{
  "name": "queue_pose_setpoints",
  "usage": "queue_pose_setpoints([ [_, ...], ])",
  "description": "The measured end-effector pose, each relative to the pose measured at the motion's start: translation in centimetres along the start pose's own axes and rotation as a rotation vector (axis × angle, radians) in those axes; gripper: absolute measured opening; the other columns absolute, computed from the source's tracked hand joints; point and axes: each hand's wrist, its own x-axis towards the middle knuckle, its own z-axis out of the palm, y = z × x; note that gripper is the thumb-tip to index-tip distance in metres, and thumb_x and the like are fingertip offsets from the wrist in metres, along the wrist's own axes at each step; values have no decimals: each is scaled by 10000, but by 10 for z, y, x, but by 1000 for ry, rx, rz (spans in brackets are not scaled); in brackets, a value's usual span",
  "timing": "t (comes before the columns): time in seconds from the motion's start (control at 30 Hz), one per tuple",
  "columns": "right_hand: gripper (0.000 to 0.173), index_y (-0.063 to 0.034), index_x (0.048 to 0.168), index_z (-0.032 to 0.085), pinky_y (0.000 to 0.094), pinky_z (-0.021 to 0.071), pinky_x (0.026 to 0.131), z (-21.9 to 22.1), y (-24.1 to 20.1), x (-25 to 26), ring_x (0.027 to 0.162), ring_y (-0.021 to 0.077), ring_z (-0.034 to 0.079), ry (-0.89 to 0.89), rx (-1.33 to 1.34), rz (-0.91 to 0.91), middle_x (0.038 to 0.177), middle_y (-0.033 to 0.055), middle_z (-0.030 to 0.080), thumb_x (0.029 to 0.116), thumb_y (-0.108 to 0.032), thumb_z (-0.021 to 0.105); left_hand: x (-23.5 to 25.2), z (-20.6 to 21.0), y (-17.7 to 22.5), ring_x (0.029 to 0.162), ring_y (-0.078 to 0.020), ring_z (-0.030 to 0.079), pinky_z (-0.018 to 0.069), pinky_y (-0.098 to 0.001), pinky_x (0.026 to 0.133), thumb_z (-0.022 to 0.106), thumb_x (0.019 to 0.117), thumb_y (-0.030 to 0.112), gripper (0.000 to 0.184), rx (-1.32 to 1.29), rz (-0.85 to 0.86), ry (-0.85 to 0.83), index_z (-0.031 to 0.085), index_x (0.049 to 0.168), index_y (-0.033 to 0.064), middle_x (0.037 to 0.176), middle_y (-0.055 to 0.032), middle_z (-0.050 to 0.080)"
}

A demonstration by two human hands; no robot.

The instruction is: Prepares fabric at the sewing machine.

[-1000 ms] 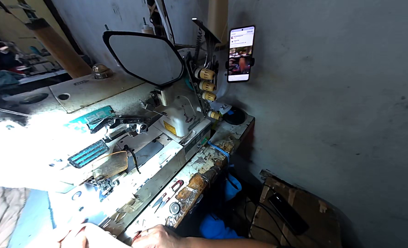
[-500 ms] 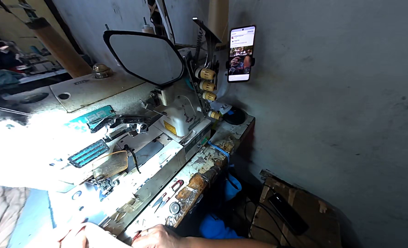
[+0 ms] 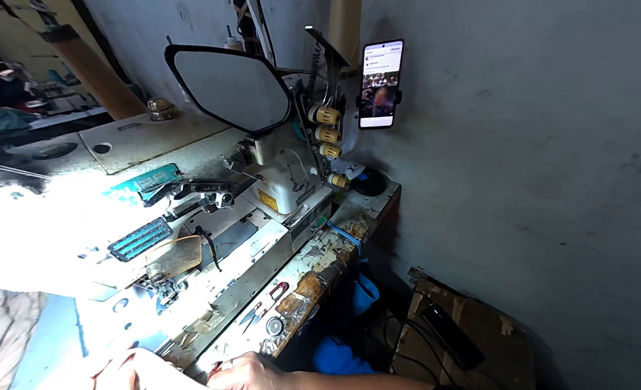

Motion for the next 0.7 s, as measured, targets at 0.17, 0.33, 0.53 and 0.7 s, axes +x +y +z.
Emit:
queue_pose_setpoints([
  [0.17,343,87,721,627,335,475,596,-1,0,0,611,215,595,-9,0,0,628,159,585,1002,-83,528,0,0,2,890,23,612,505,-169,836,545,966,-16,135,-17,-39,5,621,926,-119,913,-46,666],
  [0.33,336,93,723,633,335,478,601,-1,-1,0,615,214,599,-2,-2,1,631,164,591,996,-78,536,0,1,2,897,26,617,507,-169,844,545,971,-13,135,-25,-10,7,624,926,-113,910,-44,674],
  [0.53,342,90,715,624,335,480,604,-1,-1,1,619,217,599,-2,2,5,631,164,587,996,-84,540,0,1,4,914,29,628,516,-175,858,536,969,-27,127,-28,-5,14,616,926,-116,917,-46,686],
  [0.7,330,95,719,628,328,478,600,-2,-3,2,616,216,598,-3,-8,-5,630,166,587,991,-71,542,2,2,5,856,31,609,504,-162,809,535,969,-16,149,-17,-13,6,611,905,-128,881,-54,667],
])
